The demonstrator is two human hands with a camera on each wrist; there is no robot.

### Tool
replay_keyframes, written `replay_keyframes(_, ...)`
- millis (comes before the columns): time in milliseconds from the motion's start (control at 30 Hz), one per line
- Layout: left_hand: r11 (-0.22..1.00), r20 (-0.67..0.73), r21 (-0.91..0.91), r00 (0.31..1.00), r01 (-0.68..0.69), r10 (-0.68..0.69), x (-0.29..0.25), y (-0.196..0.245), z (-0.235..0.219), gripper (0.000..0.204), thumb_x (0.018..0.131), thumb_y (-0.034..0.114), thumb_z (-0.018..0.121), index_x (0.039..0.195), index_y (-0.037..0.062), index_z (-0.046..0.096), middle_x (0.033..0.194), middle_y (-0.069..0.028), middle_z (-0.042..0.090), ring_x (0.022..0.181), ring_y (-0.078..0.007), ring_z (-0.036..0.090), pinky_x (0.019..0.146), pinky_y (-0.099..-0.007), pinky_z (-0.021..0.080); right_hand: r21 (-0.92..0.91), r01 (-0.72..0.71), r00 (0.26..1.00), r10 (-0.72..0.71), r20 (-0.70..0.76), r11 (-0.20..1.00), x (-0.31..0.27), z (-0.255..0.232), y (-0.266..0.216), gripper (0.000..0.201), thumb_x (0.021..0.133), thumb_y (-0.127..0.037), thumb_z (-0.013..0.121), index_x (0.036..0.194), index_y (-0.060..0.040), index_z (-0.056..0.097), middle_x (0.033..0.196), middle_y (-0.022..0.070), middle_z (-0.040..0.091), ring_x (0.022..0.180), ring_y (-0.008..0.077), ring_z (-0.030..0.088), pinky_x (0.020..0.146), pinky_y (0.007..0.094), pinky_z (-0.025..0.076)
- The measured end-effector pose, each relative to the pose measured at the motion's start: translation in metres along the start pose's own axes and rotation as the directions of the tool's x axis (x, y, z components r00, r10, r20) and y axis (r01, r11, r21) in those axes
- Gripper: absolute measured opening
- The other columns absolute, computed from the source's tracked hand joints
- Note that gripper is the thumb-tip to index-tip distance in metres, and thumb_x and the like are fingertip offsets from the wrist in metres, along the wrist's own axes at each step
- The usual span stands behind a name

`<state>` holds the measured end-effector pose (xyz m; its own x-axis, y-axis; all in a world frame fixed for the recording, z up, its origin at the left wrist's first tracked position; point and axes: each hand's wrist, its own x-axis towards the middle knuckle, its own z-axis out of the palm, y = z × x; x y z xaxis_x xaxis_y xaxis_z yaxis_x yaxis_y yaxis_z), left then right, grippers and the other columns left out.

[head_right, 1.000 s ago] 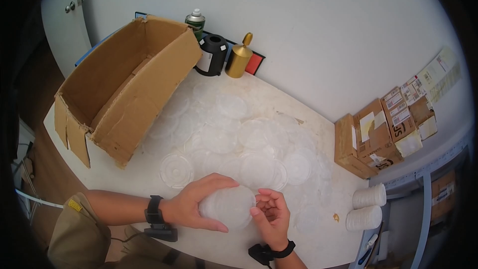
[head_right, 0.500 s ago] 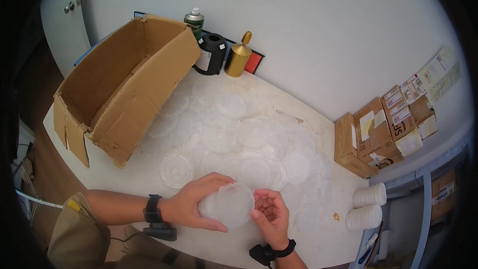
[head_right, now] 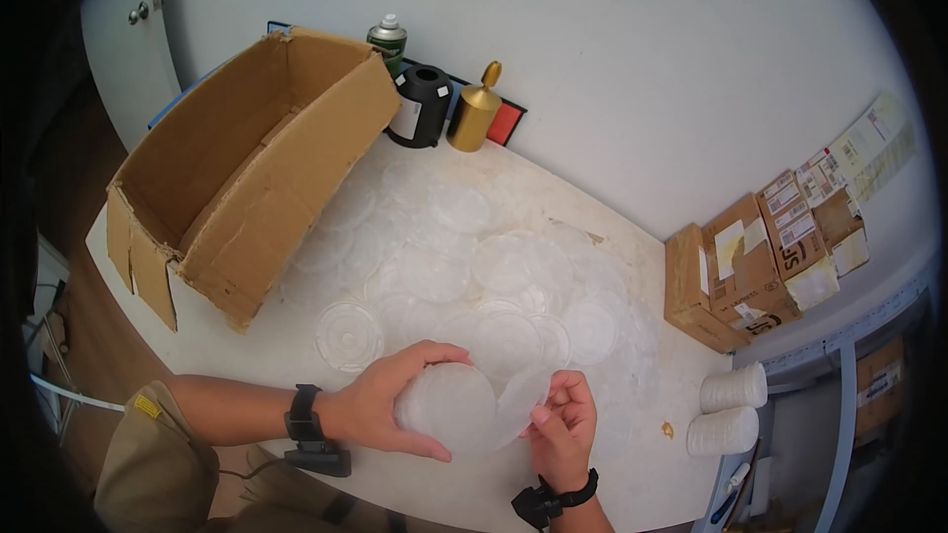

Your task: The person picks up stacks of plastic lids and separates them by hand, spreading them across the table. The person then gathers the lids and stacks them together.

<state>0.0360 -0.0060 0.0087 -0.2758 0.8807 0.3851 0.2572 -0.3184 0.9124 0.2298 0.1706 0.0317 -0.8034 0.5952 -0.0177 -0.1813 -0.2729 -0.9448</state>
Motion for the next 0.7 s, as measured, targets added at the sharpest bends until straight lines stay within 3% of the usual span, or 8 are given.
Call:
replay_keyframes(200,1.000,-0.018,-0.002,1.000,0.014,-0.014,-0.002,-0.001,0.002,0.102,0.069,0.042,0.094,0.146,0.0016,0.039,0.136,-0.0198,0.056,0.125,-0.0331,0.058,0.107,-0.0387,0.045,0.168,0.123,0.951,-0.067,-0.303,0.978,0.009,0.008,-0.004,0.032,0.094,-0.007,0.063,0.122,-0.0057,0.048,0.102,0.0052,0.064,0.074,0.0124,0.061,0.070,0.0294,0.053)
replay_keyframes(333,0.999,-0.002,-0.023,1.000,0.026,-0.027,-0.002,-0.002,0.002,0.111,0.068,0.043,0.094,0.150,0.0016,0.033,0.136,-0.0213,0.056,0.126,-0.0335,0.058,0.107,-0.0396,0.045,0.054,0.168,0.916,-0.136,-0.378,0.984,0.009,0.009,0.005,0.032,0.095,-0.009,0.063,0.123,-0.0062,0.047,0.108,0.0052,0.058,0.072,0.0121,0.057,0.069,0.0305,0.052)
replay_keyframes(400,0.999,-0.001,-0.034,1.000,0.026,-0.026,-0.002,-0.002,0.003,0.110,0.068,0.043,0.094,0.151,0.0016,0.033,0.136,-0.0209,0.057,0.126,-0.0335,0.058,0.107,-0.0399,0.045,-0.209,0.236,0.905,-0.293,-0.309,0.949,0.005,0.014,0.007,0.033,0.096,-0.010,0.064,0.124,-0.0049,0.047,0.112,0.0055,0.053,0.073,0.0113,0.055,0.068,0.0293,0.050)
replay_keyframes(433,0.999,-0.001,-0.045,1.000,0.025,-0.025,-0.002,-0.002,0.003,0.110,0.068,0.043,0.094,0.151,0.0016,0.034,0.136,-0.0206,0.057,0.126,-0.0334,0.058,0.107,-0.0402,0.045,-0.209,0.236,0.905,-0.293,-0.309,0.949,0.002,0.010,0.008,0.033,0.096,-0.010,0.064,0.124,-0.0049,0.047,0.112,0.0055,0.053,0.073,0.0113,0.055,0.068,0.0293,0.050)
replay_keyframes(500,0.999,0.007,-0.028,1.000,0.022,-0.021,-0.003,0.000,0.001,0.112,0.066,0.039,0.096,0.151,0.0015,0.034,0.137,-0.0184,0.057,0.126,-0.0298,0.057,0.108,-0.0390,0.044,-0.313,0.199,0.976,-0.215,-0.019,0.929,-0.004,0.007,0.009,0.036,0.096,-0.012,0.066,0.125,-0.0042,0.046,0.113,0.0058,0.054,0.076,0.0102,0.055,0.068,0.0275,0.049)
replay_keyframes(567,1.000,0.018,-0.011,1.000,0.018,-0.018,-0.001,0.002,0.001,0.113,0.065,0.035,0.098,0.152,0.0015,0.035,0.138,-0.0161,0.057,0.127,-0.0262,0.056,0.109,-0.0379,0.042,-0.368,0.131,0.991,-0.135,0.016,0.920,-0.007,0.012,0.009,0.041,0.096,-0.014,0.068,0.128,-0.0015,0.047,0.111,0.0058,0.056,0.078,0.0091,0.055,0.070,0.0252,0.049)
replay_keyframes(633,0.999,0.019,0.013,0.999,-0.034,0.033,0.000,0.002,0.001,0.113,0.064,0.036,0.098,0.152,0.0013,0.035,0.139,-0.0171,0.057,0.125,-0.0275,0.058,0.107,-0.0384,0.044,-0.460,0.040,0.985,0.041,0.165,0.887,-0.006,0.017,0.009,0.041,0.095,-0.013,0.070,0.129,0.0011,0.051,0.109,0.0053,0.058,0.077,0.0087,0.056,0.071,0.0242,0.049)
replay_keyframes(700,0.999,0.021,0.014,0.999,-0.040,0.039,0.000,0.001,0.001,0.114,0.064,0.037,0.098,0.152,0.0011,0.035,0.139,-0.0174,0.058,0.125,-0.0280,0.059,0.107,-0.0385,0.045,-0.469,0.049,0.978,0.052,0.201,0.882,-0.006,0.012,0.016,0.036,0.093,-0.010,0.071,0.124,0.0023,0.058,0.106,0.0052,0.059,0.078,0.0088,0.056,0.072,0.0240,0.048)
